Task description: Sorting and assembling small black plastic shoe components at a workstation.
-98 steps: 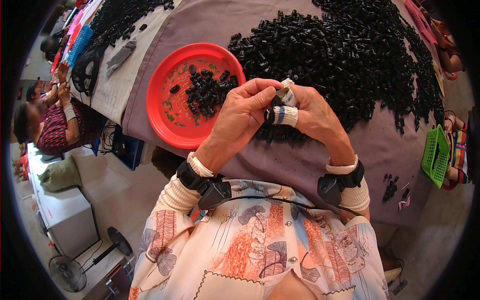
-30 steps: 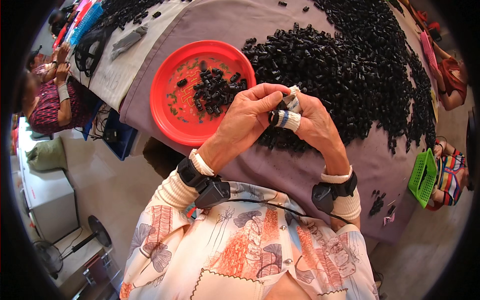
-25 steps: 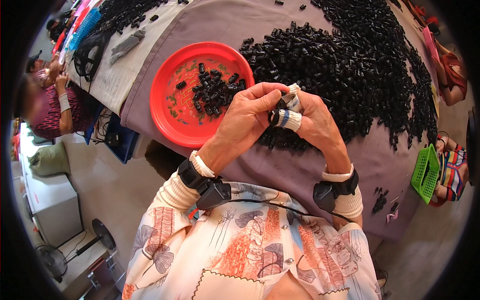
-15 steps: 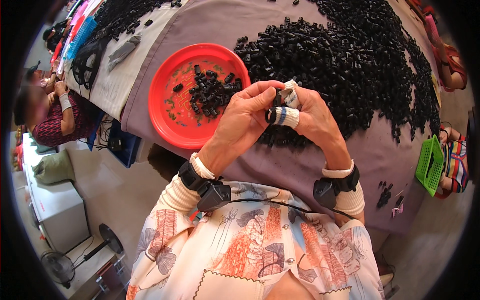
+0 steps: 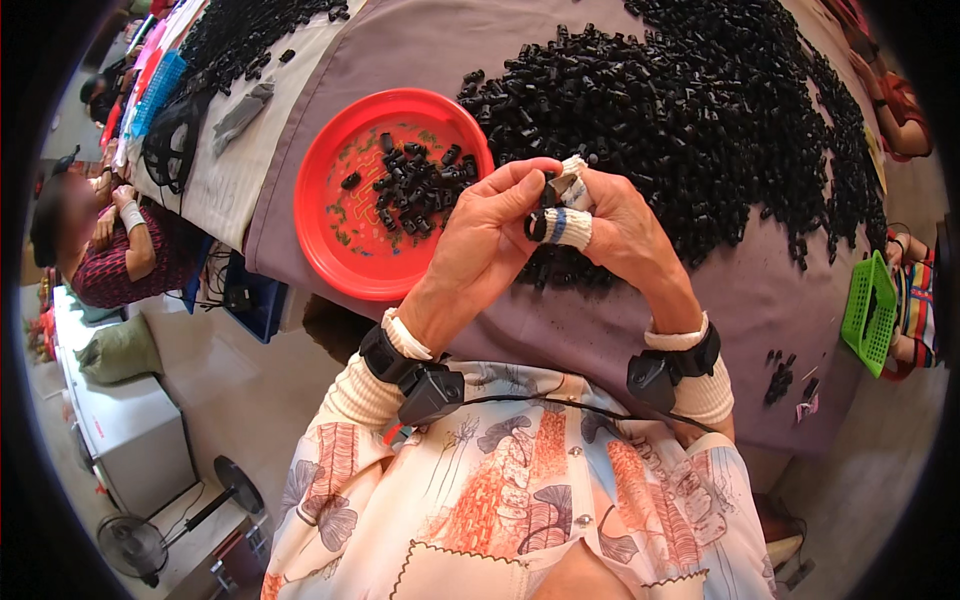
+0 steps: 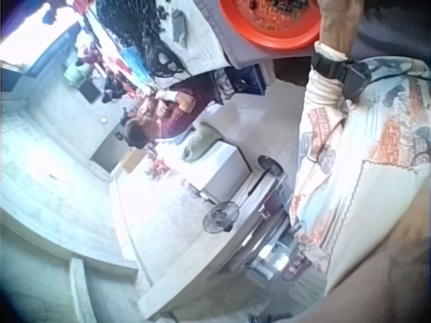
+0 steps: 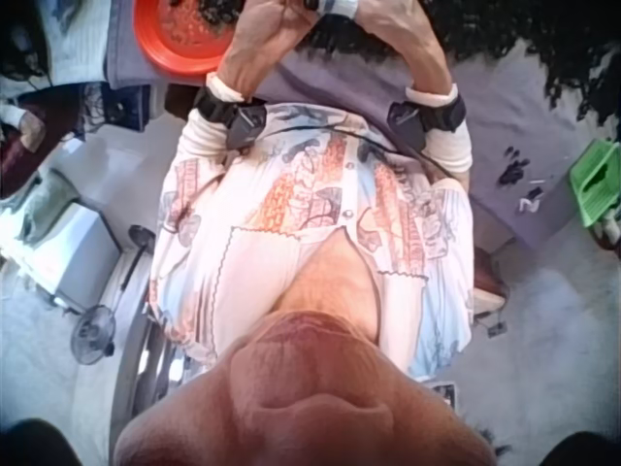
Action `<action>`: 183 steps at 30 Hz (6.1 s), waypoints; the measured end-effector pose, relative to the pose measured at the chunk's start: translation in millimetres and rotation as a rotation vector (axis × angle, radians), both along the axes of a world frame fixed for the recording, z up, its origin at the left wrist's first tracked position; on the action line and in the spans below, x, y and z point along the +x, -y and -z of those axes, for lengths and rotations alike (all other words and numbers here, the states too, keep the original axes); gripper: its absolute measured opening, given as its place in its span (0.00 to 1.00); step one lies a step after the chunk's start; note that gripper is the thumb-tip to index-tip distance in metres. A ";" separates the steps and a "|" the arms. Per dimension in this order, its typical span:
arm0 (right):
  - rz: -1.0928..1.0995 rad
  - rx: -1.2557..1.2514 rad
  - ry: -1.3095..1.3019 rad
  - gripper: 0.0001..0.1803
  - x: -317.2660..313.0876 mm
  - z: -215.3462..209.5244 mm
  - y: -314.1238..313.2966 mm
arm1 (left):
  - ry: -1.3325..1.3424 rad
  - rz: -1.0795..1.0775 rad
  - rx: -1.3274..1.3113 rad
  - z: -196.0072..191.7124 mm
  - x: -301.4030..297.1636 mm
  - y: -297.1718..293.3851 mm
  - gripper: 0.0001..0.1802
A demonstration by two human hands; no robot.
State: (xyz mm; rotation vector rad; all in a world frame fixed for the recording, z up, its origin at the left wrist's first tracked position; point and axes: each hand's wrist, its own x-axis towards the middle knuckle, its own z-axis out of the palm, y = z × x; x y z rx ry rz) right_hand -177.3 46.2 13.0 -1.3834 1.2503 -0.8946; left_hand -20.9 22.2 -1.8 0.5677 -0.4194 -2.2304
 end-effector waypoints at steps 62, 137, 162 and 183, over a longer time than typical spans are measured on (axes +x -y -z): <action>-0.013 0.030 0.049 0.17 -1.4 0.5 -3.4 | 0.098 0.006 -0.045 -4.2 1.0 -1.7 0.11; 0.226 0.039 0.227 0.08 -6.0 -15.6 -2.7 | 0.229 -0.021 -0.274 -8.6 -3.6 20.8 0.12; 0.216 0.082 0.164 0.08 -5.9 -9.7 -2.4 | 0.181 0.026 -0.228 -7.8 -4.0 18.4 0.12; 0.177 0.072 0.116 0.13 -9.7 -4.8 -3.7 | 0.106 0.041 -0.154 -6.8 -1.1 18.8 0.15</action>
